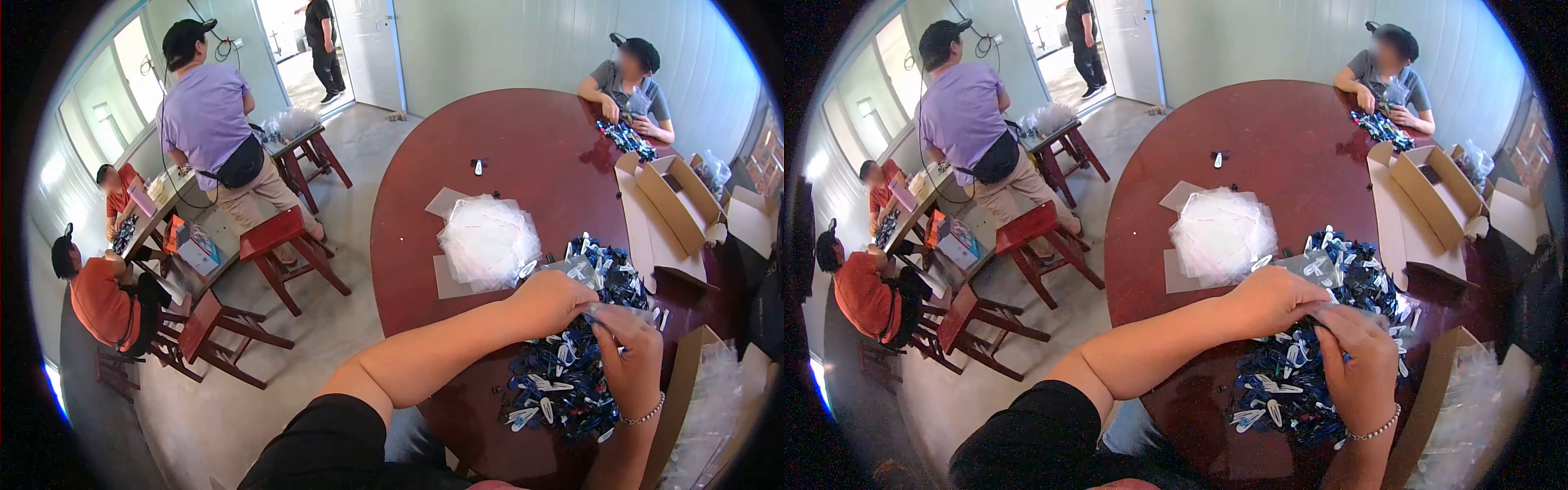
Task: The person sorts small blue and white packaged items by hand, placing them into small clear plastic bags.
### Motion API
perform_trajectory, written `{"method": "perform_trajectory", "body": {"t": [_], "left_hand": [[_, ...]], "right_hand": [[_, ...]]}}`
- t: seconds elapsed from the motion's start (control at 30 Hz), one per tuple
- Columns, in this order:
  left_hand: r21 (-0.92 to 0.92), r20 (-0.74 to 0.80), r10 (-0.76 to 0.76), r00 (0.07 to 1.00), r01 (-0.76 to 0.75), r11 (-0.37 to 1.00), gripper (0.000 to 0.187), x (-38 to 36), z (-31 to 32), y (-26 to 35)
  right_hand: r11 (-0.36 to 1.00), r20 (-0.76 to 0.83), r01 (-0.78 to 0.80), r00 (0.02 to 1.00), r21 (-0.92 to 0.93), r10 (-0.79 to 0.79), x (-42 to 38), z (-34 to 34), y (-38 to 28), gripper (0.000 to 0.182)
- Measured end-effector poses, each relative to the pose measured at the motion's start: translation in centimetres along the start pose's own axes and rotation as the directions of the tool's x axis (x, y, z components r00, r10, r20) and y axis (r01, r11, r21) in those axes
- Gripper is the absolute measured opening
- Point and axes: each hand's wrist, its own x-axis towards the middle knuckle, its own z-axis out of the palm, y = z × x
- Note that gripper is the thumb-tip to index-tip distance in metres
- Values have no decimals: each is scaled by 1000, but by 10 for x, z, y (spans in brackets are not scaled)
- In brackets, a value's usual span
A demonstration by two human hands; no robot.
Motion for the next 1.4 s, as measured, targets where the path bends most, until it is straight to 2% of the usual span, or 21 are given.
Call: {"method": "perform_trajectory", "body": {"t": [0.07,0.13,0.2,0.23,0.3,0.37,0.47,0.57,0.63,0.77,0.83,0.87,0.93,0.97,1.03,1.17,1.23,1.4], "left_hand": [[58,45,-41,998,38,998,21,0,-3,3],[72,15,-18,1000,17,997,21,-1,-2,-1],[90,-18,11,1000,-9,996,20,-1,-2,-2],[122,8,-28,1000,27,992,20,-1,-3,-2],[167,25,-59,998,54,985,20,0,-3,-2],[134,-23,-43,999,46,990,17,-2,-3,-1],[145,12,-31,999,29,989,14,-3,-1,-5],[141,48,-42,998,35,989,13,-2,-3,-5],[70,-39,-12,999,15,997,14,-3,-2,-2],[130,43,-77,996,70,989,21,-2,-1,-2],[86,-54,44,998,-39,996,40,-5,2,-5],[82,-53,38,998,-33,996,40,-6,4,-5],[2,-53,200,978,-200,980,50,-3,-5,6],[-6,-53,192,980,-193,981,50,-4,-6,7],[-50,109,169,980,-164,985,57,-4,-10,9],[-109,162,166,973,-150,983,63,-2,-17,14],[-160,263,98,960,-57,985,66,0,-21,20],[-233,272,106,957,-41,972,63,0,-17,17]], "right_hand": [[999,1,-35,999,34,35,3,3,-5,22],[995,2,-68,998,69,68,3,5,-6,22],[998,28,-7,1000,63,5,4,6,-2,21],[998,22,-1,1000,58,0,3,6,-1,21],[996,75,-70,995,51,66,-1,8,-1,21],[999,55,-18,998,46,16,-1,7,-2,21],[999,92,-31,995,-30,34,2,3,-5,21],[996,104,-51,994,76,43,3,5,-7,22],[996,128,-82,989,40,76,3,4,-7,23],[997,106,14,994,82,-23,2,10,0,24],[997,117,-34,993,69,26,0,12,1,23],[997,123,-38,992,72,29,1,13,0,23],[1000,155,-1,988,1,1,4,16,-3,24],[1000,164,-6,986,3,6,2,17,-2,24],[995,194,100,976,24,-103,1,18,-1,25],[990,247,132,959,47,-140,4,14,-4,24],[990,247,136,958,49,-143,4,14,-5,23],[989,245,143,958,46,-150,1,14,1,24]]}}
